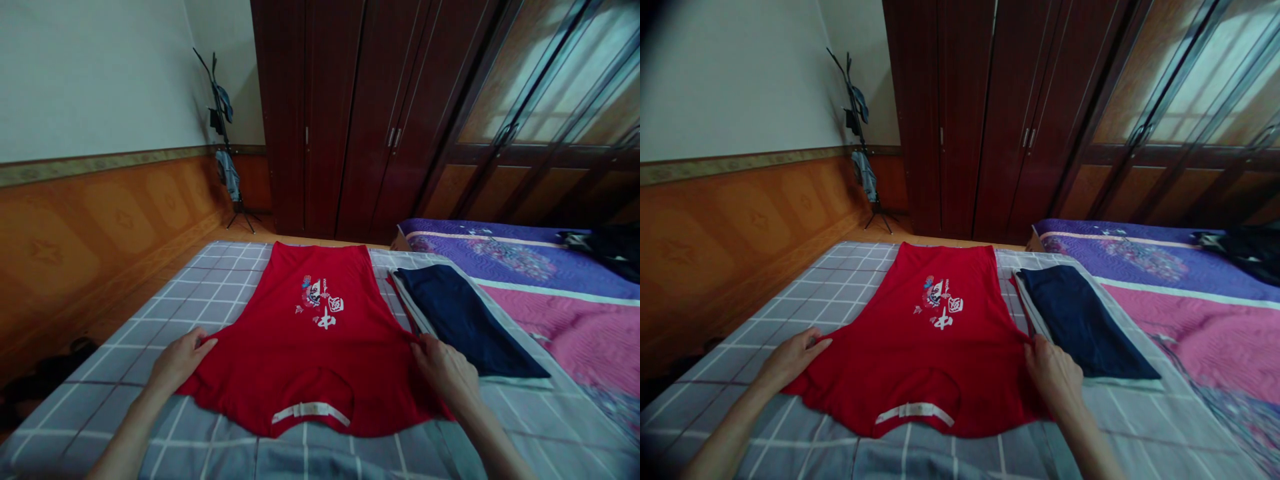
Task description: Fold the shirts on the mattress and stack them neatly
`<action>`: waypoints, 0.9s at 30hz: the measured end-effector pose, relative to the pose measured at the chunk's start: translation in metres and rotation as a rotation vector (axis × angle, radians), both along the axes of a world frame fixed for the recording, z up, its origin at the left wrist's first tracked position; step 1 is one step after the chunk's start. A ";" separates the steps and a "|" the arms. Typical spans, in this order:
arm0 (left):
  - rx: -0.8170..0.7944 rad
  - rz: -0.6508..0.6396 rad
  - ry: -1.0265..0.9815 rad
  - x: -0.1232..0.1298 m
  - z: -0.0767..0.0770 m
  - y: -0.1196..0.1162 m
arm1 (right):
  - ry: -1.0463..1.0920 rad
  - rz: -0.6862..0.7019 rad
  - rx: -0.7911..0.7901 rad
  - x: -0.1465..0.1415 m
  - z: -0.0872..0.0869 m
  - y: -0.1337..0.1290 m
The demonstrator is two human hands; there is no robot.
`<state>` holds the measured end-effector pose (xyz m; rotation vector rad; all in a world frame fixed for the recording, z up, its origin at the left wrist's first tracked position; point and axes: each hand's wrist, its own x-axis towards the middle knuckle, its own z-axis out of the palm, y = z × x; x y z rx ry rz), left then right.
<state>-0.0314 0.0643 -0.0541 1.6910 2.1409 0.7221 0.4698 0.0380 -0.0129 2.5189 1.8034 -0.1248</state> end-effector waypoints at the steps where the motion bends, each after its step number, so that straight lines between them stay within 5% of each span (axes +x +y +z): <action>1: 0.047 -0.010 0.110 0.006 0.006 -0.005 | 0.020 0.006 -0.001 0.000 -0.003 -0.005; 4: 0.193 -0.208 0.274 0.037 0.024 -0.030 | 0.089 -0.039 0.000 0.003 -0.017 -0.024; 9: 0.006 -0.781 0.213 0.105 0.017 -0.074 | 0.288 -0.184 0.062 0.013 -0.039 -0.049; 13: 0.006 -0.833 0.344 0.130 0.000 -0.079 | 0.488 -0.199 0.135 0.014 -0.041 -0.054; 20: 0.023 -0.942 0.351 0.113 -0.009 -0.077 | 1.260 -0.433 0.333 0.006 -0.025 -0.062; 27: -0.164 -0.964 0.168 0.113 0.024 -0.062 | 1.350 -0.538 0.393 0.005 -0.029 -0.078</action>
